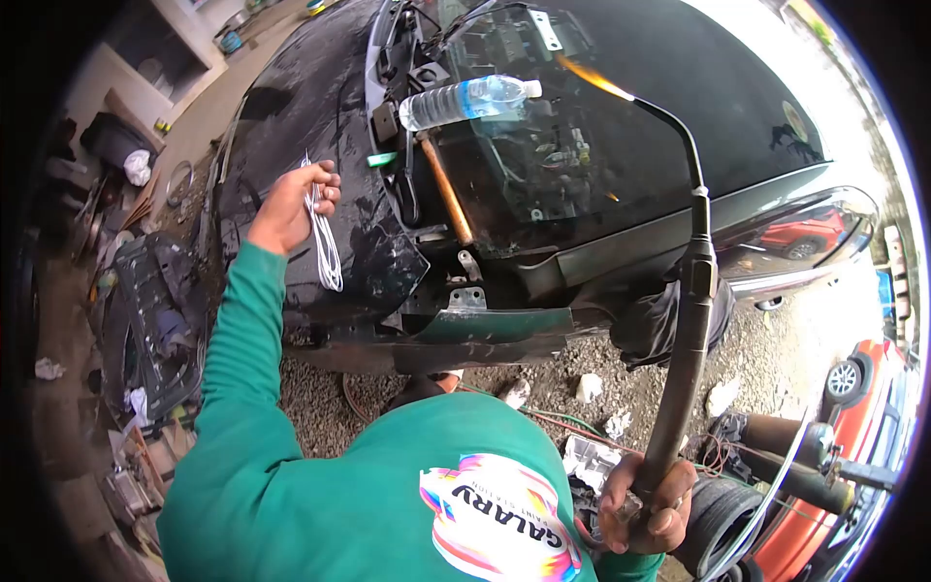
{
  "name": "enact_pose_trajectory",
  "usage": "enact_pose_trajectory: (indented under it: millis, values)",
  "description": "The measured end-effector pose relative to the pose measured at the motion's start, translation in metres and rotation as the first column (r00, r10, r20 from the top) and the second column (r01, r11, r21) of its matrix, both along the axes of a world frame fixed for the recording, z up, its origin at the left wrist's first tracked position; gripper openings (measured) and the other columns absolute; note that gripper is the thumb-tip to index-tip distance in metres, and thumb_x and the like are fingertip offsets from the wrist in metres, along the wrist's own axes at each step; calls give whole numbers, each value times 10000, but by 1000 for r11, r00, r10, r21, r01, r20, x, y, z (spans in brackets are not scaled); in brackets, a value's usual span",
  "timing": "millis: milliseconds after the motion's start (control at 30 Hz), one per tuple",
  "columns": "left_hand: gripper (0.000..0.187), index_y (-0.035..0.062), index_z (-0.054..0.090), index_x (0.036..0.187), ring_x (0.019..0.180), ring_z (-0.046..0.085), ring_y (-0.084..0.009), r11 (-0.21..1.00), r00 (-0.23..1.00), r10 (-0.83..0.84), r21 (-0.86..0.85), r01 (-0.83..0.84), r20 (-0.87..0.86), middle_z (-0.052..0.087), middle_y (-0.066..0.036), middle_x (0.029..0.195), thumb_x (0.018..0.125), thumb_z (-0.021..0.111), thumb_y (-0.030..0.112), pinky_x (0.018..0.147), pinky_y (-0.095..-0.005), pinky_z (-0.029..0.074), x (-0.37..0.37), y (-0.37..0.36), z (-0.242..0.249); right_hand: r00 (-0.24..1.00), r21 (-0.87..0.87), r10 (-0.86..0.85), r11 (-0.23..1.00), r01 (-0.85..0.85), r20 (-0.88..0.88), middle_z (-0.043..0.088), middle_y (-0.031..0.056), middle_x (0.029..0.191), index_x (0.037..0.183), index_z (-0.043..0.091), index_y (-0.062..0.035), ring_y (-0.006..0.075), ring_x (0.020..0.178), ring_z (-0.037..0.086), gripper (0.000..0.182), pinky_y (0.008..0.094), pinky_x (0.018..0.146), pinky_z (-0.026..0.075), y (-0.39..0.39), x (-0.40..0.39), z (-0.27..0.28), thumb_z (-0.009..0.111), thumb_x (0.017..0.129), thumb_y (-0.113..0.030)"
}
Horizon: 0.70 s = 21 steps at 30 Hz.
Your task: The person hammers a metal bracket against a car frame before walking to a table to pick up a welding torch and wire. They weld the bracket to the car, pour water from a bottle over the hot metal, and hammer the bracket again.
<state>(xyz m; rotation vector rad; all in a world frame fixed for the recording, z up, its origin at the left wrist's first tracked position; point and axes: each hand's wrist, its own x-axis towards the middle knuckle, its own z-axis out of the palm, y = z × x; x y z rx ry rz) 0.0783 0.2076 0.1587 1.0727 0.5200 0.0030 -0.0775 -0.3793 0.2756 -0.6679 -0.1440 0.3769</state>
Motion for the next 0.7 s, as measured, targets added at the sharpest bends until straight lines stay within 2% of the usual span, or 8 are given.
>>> enact_pose_trajectory:
  millis: [33, 100, 167, 333, 467, 533, 567, 700]
  values:
    - [243, 51, 586, 1171, 779, 566, -144, 973, 999, 47, -228, -41, 24, 590, -97, 991, 933, 636, 38, 542, -237, 416, -29, -41, 28, 997, 70, 60, 996, -56, -58, 590, 425, 973, 967, 435, -84, 208, 446, 587, 314, 313, 357, 540, -8, 6, -5, 739, 1017, -148]
    - [255, 28, 587, 1206, 765, 559, -150, 925, 996, 54, -381, -21, 77, 595, -101, 1032, 951, 579, 36, 574, -277, 457, -82, -108, 36, 990, 124, 84, 990, -70, -111, 594, 442, 974, 969, 447, -76, 219, 434, 577, 328, 310, 343, 524, -20, 15, -12, 769, 993, -131]
    - [300, 27, 586, 1261, 806, 596, -164, 921, 1000, 31, -387, -27, 4, 614, -101, 1060, 961, 590, 42, 642, -300, 513, -130, -186, 40, 968, 145, 151, 982, -124, -199, 592, 469, 1001, 973, 462, -63, 236, 438, 579, 326, 311, 352, 527, -32, 25, -17, 785, 962, -96]
    - [424, 17, 545, 1486, 1004, 711, -187, 906, 923, -384, -210, 368, -40, 660, -100, 1173, 1075, 579, 111, 833, -324, 585, -214, -288, 38, 915, 177, 360, 927, -330, -184, 584, 521, 1028, 962, 496, -34, 235, 443, 582, 317, 309, 364, 497, -66, 43, -40, 802, 881, -18]
    - [498, 105, 477, 1599, 816, 702, -120, 827, 871, -345, 326, 459, -349, 691, -81, 1163, 1116, 587, 157, 670, -278, 574, -225, -271, 100, 865, 113, 449, 894, -435, -226, 598, 484, 1057, 990, 467, -94, 212, 421, 558, 340, 294, 342, 487, -90, 50, -49, 728, 851, 75]
    - [489, 69, 493, 1512, 829, 666, -111, 677, 940, -210, 654, 339, -270, 692, -79, 1155, 1037, 601, 23, 690, -259, 553, -232, -256, 106, 857, 19, 447, 889, -458, -256, 603, 488, 1044, 983, 469, -98, 208, 401, 544, 346, 291, 340, 477, -95, 52, -51, 710, 828, 96]
    - [526, 50, 496, 1505, 880, 659, -116, 571, 918, -200, 721, 393, -343, 692, -82, 1159, 996, 598, -38, 726, -264, 566, -231, -252, 128, 856, -20, 447, 884, -468, -262, 606, 489, 1041, 980, 472, -98, 199, 387, 527, 343, 288, 332, 457, -95, 51, -49, 708, 824, 95]
    - [382, -1, 704, 1340, 911, 676, -103, 492, 992, -108, 864, 107, -62, 698, -77, 1030, 970, 645, -76, 735, -279, 583, -219, -276, 167, 820, -137, 516, 819, -557, -247, 676, 406, 1097, 962, 484, -94, 153, 519, 613, 330, 255, 452, 498, -100, 51, -51, 745, 871, 85]
